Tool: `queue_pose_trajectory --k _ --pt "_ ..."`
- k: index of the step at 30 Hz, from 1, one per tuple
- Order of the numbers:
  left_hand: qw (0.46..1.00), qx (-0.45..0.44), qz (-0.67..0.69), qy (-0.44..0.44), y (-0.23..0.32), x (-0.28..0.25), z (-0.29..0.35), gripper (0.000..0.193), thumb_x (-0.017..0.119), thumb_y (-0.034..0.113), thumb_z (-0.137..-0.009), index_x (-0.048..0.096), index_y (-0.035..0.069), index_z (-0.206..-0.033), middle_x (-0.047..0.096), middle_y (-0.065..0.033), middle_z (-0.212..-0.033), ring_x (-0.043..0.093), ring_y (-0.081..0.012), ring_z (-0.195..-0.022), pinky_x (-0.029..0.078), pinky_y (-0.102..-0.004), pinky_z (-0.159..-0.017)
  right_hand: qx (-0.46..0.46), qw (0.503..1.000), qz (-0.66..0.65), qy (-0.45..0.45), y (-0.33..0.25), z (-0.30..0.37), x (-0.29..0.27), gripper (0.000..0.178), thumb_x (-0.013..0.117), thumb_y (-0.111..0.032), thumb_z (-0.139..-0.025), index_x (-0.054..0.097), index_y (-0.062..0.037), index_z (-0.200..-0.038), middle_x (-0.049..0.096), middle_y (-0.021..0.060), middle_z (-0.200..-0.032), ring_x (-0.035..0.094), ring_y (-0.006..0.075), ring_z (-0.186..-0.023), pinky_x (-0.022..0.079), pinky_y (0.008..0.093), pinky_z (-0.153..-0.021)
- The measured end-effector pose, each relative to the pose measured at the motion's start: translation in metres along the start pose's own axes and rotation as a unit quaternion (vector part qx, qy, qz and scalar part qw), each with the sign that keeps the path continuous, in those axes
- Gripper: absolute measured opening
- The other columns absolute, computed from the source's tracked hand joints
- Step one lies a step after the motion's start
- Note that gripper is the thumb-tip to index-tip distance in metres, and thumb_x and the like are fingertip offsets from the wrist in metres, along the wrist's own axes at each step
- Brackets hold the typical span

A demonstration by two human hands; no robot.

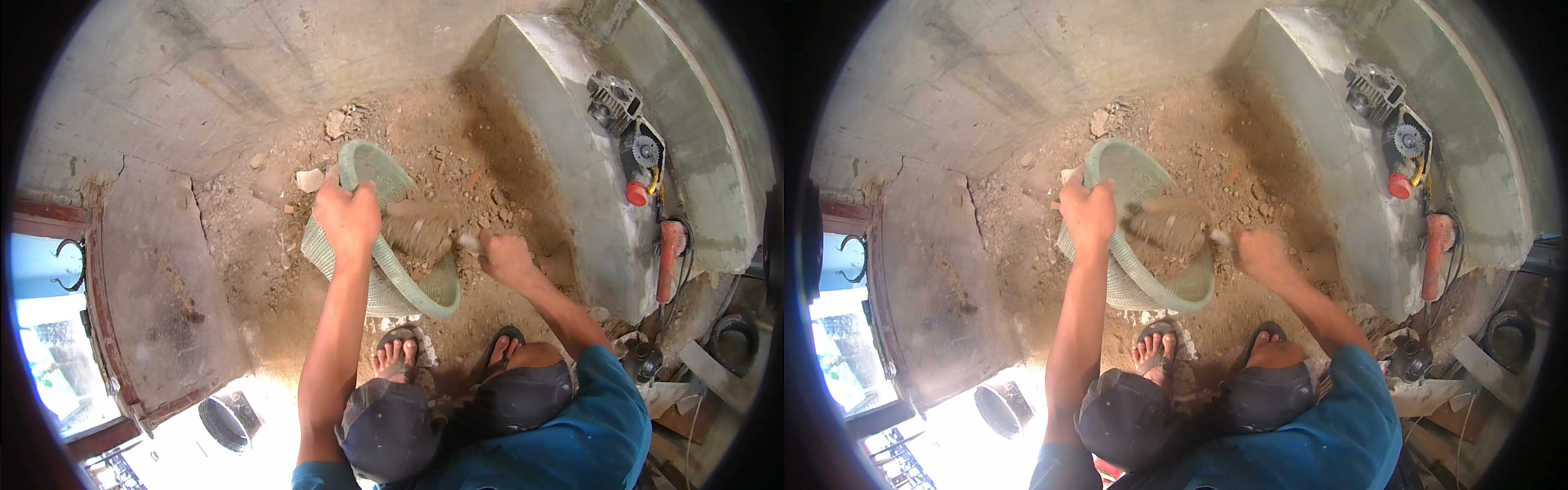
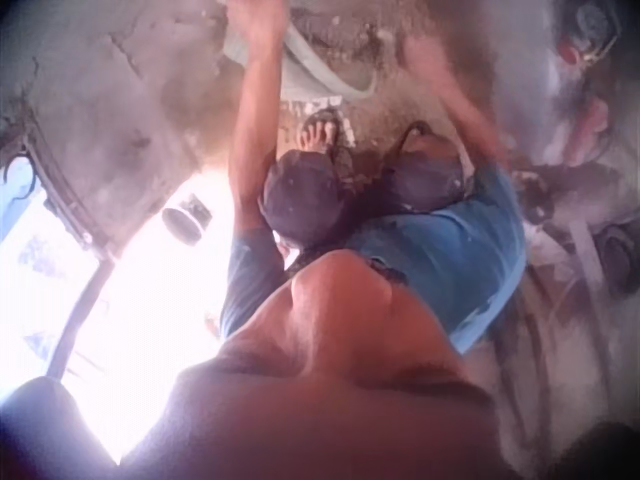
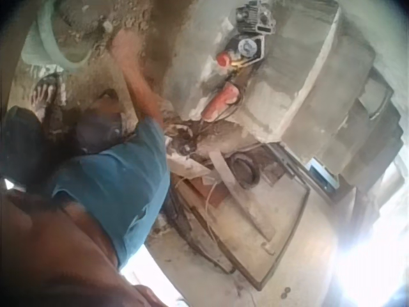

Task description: The person uses a trowel to gather loose debris and small stones from a concrete floor into a green plastic sieve. They then shake the sieve to separate finer material from larger pieces, repeating the process to collect more debris.

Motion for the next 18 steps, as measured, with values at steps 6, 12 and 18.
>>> queue_pose_trajectory --k 6,12,18 --pt "1.0 -0.014 -0.002 -0.021 -0.001 -0.002 0.007 0.041 0.066 0.012 -0.081 0.072 -0.003 -0.118 0.076 -0.0234 -0.091 0.074 -0.0418 -0.092 0.053 -0.0473 -0.095 0.121 0.99 0.012 0.071 0.061 -0.105 -0.024 0.032 0.072 -0.016 -0.086 0.067 0.0026 -0.111 0.075 0.0241 -0.094 0.076 0.0415 -0.088 0.062 0.0519 -0.077" --pt "1.0 0.001 -0.025 -0.009 0.004 -0.006 0.011 0.039 0.066 0.013 -0.082 0.073 -0.001 -0.118 0.076 -0.0218 -0.089 0.075 -0.04 -0.091 0.053 -0.0473 -0.094 0.113 0.985 -0.009 -0.129 0.085 -0.123 0.016 0.039 0.075 -0.023 -0.085 0.076 0.0012 -0.115 0.077 0.0246 -0.109 0.075 0.0379 -0.101 0.061 0.0464 -0.089" --pt "1.0 0.0 -0.021 -0.002 0.003 0.001 0.004 0.044 0.067 0.012 -0.082 0.073 -0.001 -0.124 0.077 -0.0209 -0.089 0.075 -0.0376 -0.089 0.054 -0.0457 -0.095 0.067 0.984 -0.092 -0.136 0.05 -0.032 0.051 0.048 0.079 -0.037 -0.086 0.075 0.0003 -0.116 0.077 0.022 -0.105 0.074 0.0361 -0.095 0.058 0.0476 -0.085"
Point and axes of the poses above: each hand's wrist, its own z-axis away from the middle knuckle, its own x-axis out of the palm, y = z × x, the point moved 3 cm from there along -z, towards the middle knuckle
